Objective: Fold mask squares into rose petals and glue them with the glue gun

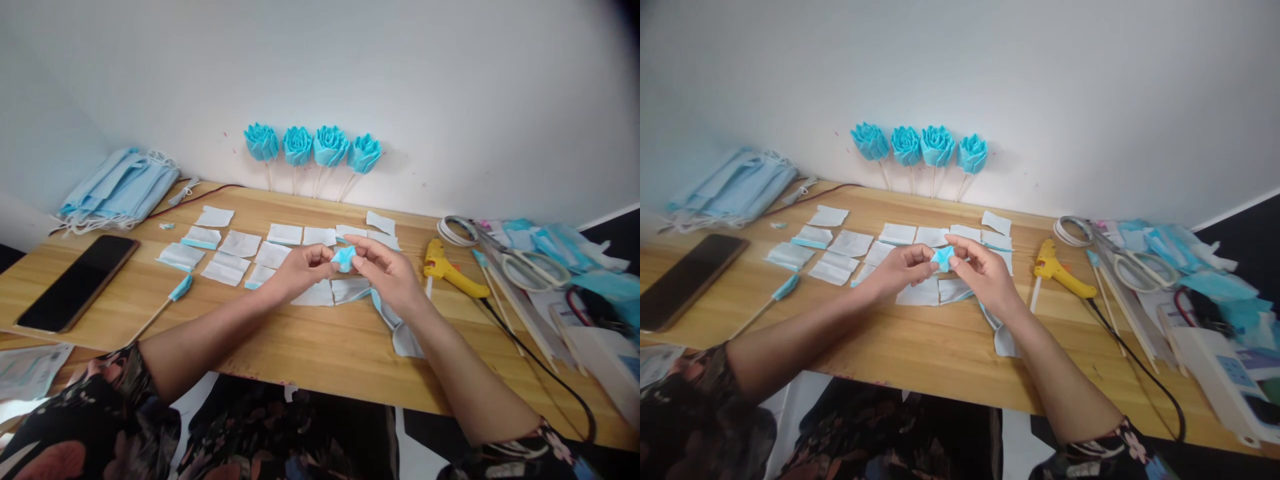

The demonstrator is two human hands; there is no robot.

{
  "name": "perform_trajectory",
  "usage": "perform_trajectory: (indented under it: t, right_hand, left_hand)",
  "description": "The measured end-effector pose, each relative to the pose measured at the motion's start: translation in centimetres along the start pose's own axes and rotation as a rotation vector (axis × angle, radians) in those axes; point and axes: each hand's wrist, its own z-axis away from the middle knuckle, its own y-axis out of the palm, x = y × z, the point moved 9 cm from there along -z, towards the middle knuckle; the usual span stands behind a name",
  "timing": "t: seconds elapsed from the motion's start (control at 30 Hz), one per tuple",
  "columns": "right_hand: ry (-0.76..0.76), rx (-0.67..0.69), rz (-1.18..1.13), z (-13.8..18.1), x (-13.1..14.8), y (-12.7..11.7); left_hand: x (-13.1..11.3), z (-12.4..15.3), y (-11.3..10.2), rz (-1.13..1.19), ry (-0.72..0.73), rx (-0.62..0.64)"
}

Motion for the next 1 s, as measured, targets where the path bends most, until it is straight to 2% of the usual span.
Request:
perform_trajectory:
  t: [0.17, 0.4, 0.57, 0.73, 0.87, 1.0]
  right_hand:
    - [0.018, 0.055, 0.052, 0.2, -0.3, 0.6]
    - [0.024, -0.011, 0.034, 0.1, -0.6, -0.1]
    - [0.019, -0.046, -0.002, 0.0, -0.2, -0.5]
    - [0.059, -0.18, -0.203, -0.3, -0.9, -1.9]
    - [0.084, -0.224, -0.334, -0.7, -1.8, -2.5]
    - [0.03, -0.239, -0.276, -0.6, -1.3, -2.5]
  left_hand:
    - [0.1, 0.0, 0.4, -0.065, 0.01, 0.021]
    - [0.2, 0.1, 0.7, -0.074, -0.011, 0.046]
    - [-0.2, 0.3, 0.3, -0.085, -0.008, -0.003]
    - [0.0, 0.1, -0.6, -0.054, -0.052, -0.074]
    - [0.1, 0.0, -1.5, 0.04, -0.046, -0.153]
    - [0.4, 0.0, -1.4, 0.065, -0.033, -0.14]
